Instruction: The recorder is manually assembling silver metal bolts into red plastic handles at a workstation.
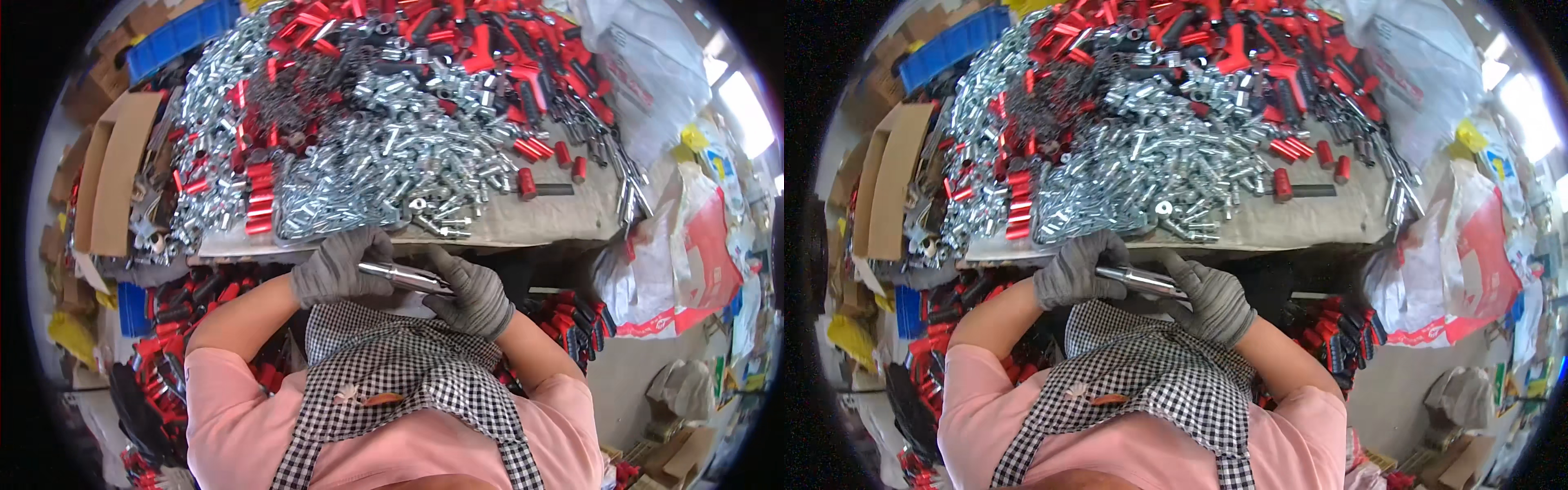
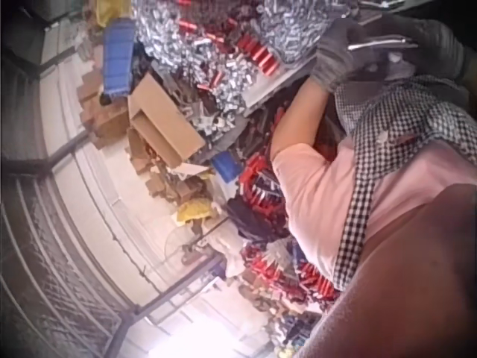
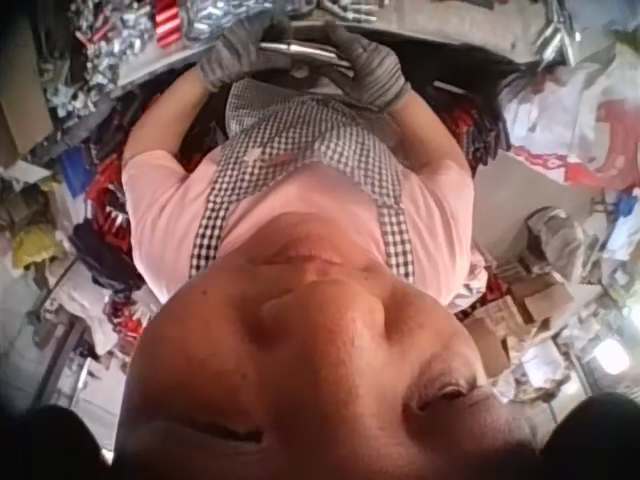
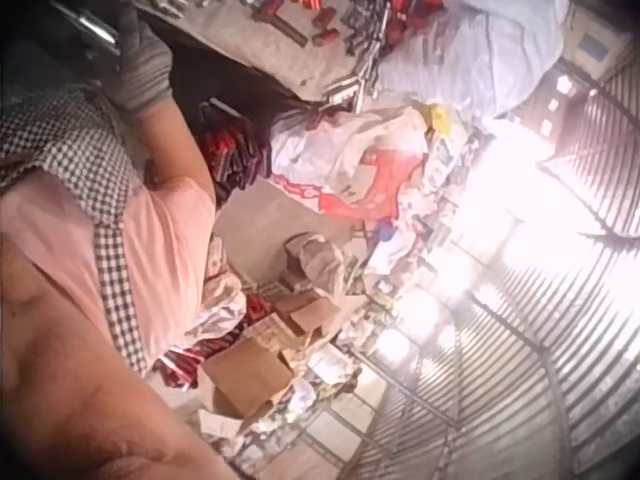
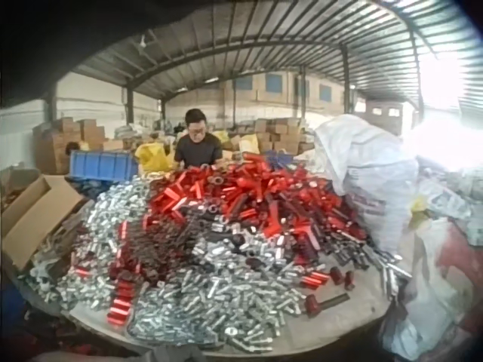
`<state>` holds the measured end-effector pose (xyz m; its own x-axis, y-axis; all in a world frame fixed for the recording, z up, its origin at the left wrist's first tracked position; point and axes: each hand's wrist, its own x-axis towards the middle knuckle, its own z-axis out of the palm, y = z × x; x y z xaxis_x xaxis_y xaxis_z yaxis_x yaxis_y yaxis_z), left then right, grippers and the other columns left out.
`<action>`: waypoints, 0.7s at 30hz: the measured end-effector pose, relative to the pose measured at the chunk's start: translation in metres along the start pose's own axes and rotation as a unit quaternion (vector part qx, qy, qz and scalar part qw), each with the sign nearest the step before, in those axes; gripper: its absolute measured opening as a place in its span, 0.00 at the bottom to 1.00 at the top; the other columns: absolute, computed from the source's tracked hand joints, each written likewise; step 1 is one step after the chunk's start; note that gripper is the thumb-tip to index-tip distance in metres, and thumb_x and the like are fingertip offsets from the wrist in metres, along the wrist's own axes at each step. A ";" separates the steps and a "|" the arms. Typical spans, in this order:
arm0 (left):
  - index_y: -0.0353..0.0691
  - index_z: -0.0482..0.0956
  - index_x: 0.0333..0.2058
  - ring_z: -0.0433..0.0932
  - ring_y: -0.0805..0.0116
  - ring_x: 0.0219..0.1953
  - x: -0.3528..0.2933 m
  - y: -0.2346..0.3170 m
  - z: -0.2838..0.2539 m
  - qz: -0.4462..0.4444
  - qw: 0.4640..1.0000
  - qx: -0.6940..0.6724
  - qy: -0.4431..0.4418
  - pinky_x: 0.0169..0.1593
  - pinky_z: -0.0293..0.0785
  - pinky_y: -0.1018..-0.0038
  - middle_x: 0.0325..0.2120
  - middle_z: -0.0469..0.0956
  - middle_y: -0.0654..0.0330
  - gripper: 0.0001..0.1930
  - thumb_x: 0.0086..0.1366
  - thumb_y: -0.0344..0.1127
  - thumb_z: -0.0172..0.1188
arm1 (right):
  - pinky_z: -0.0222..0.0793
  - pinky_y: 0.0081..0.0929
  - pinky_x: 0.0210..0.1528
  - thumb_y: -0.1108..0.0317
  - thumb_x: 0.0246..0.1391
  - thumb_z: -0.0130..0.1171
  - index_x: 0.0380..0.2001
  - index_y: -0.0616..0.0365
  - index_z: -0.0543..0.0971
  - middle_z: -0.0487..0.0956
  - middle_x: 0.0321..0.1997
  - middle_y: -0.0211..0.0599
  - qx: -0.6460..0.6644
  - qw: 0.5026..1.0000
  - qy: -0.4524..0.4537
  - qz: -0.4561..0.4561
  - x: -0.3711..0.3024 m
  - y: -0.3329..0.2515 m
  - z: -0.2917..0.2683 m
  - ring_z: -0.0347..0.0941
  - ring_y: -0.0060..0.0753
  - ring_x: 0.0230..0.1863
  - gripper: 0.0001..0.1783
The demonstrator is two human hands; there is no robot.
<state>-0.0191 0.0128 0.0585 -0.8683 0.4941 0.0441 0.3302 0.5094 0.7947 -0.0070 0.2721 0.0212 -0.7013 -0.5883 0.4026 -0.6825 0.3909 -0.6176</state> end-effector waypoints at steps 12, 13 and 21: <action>0.38 0.76 0.37 0.79 0.65 0.30 0.108 0.047 0.022 0.012 0.977 0.032 -0.209 0.35 0.73 0.71 0.26 0.78 0.58 0.25 0.45 0.46 0.73 | 0.72 0.42 0.36 0.63 0.48 0.58 0.56 0.62 0.66 0.77 0.37 0.52 0.030 0.995 -0.024 0.093 -0.040 0.033 -0.040 0.75 0.55 0.35 0.31; 0.38 0.75 0.39 0.79 0.64 0.31 0.123 0.051 0.028 -0.012 0.972 0.010 -0.236 0.36 0.74 0.70 0.27 0.78 0.58 0.25 0.46 0.45 0.72 | 0.72 0.42 0.36 0.63 0.48 0.58 0.56 0.62 0.67 0.77 0.36 0.52 0.013 0.993 -0.001 0.116 -0.044 0.036 -0.046 0.75 0.56 0.35 0.31; 0.41 0.75 0.45 0.78 0.54 0.39 0.327 0.038 0.064 0.250 0.957 0.145 0.014 0.44 0.74 0.64 0.35 0.79 0.54 0.20 0.56 0.43 0.61 | 0.68 0.27 0.49 0.60 0.52 0.59 0.57 0.64 0.66 0.77 0.45 0.48 0.175 0.905 0.237 0.307 -0.086 0.065 -0.055 0.75 0.38 0.46 0.31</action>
<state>-0.2665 0.2389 0.0646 -0.5833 0.7098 0.3948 0.7924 0.3907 0.4684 -0.0024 0.3869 -0.0163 -0.9922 0.0665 0.1050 -0.0859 0.2437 -0.9660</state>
